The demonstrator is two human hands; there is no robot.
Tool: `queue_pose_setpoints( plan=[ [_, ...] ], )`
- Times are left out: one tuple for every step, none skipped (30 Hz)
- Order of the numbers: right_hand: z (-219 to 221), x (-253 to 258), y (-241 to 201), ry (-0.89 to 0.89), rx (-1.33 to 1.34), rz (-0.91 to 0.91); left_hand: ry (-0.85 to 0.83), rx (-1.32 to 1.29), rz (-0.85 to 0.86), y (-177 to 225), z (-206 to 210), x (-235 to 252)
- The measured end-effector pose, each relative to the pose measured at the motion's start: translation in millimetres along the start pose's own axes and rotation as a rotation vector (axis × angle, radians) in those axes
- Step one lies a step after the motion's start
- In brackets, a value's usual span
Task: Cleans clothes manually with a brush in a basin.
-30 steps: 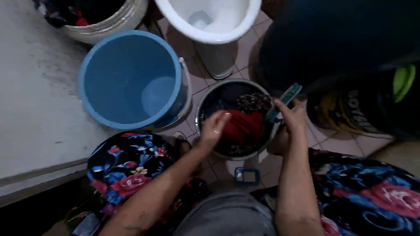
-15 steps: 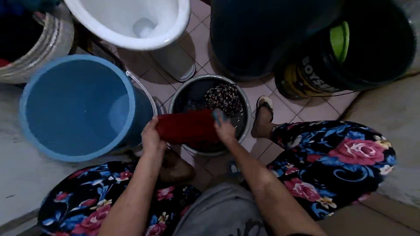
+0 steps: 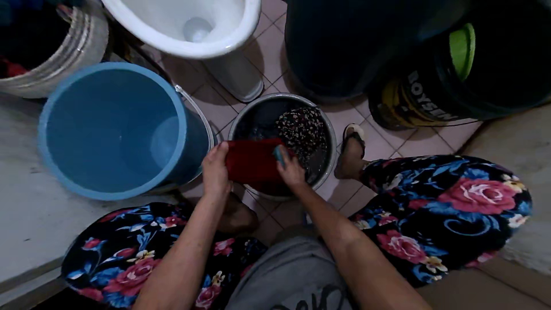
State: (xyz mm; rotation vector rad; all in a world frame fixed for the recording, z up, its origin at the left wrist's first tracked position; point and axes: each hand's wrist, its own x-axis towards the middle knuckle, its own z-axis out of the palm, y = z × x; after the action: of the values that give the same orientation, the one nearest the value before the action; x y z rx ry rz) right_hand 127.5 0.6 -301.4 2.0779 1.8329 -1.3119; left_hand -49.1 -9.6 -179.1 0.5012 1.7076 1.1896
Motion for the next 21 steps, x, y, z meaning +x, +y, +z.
queue_pose_setpoints(
  plan=[
    [-8,-1,11,0.036,-0.014,0.065,-0.069,0.038,0.038,-2,2,1],
    [-16,-1,17,0.094,0.010,0.116,-0.122,0.074,0.080,-4,5,6],
    [-22,-2,19,0.168,0.075,0.147,-0.159,0.116,0.115,-6,7,15],
    [-27,-3,19,0.238,0.176,0.177,-0.185,0.173,0.130,-10,7,26],
    [-33,-6,16,0.281,0.307,0.215,-0.200,0.248,0.121,-14,7,36],
    [-37,-11,10,0.286,0.439,0.259,-0.197,0.340,0.101,-17,7,45],
    [-40,-16,5,0.234,0.555,0.297,-0.173,0.462,0.077,-19,8,50],
    [-38,-23,3,0.137,0.650,0.313,-0.132,0.611,0.058,-20,12,51],
    [-31,-28,3,0.039,0.732,0.307,-0.100,0.757,0.042,-19,17,49],
    [-20,-31,4,-0.053,0.762,0.272,-0.081,0.864,0.030,-19,21,44],
    [-10,-35,2,-0.131,0.752,0.236,-0.079,0.934,0.025,-21,26,40],
    [1,-36,0,-0.182,0.698,0.175,-0.103,0.990,0.022,-22,29,36],
    [12,-35,0,-0.223,0.623,0.111,-0.145,1.042,0.031,-26,29,35],
    [20,-32,-1,-0.263,0.555,0.067,-0.187,1.099,0.043,-31,28,34],
    [25,-28,-1,-0.289,0.512,0.043,-0.219,1.164,0.052,-34,27,34],
    [25,-25,-2,-0.307,0.501,0.040,-0.238,1.229,0.057,-36,27,33],
    [20,-25,-4,-0.318,0.530,0.048,-0.239,1.285,0.066,-36,27,31],
    [12,-29,-5,-0.324,0.587,0.059,-0.232,1.330,0.082,-36,27,29],
    [2,-35,-7,-0.316,0.663,0.059,-0.228,1.363,0.104,-35,25,27],
    [-12,-43,-11,-0.309,0.738,0.047,-0.231,1.385,0.121,-34,24,26],
    [-29,-50,-16,-0.303,0.795,0.009,-0.243,1.399,0.137,-31,24,25]
  ],
)
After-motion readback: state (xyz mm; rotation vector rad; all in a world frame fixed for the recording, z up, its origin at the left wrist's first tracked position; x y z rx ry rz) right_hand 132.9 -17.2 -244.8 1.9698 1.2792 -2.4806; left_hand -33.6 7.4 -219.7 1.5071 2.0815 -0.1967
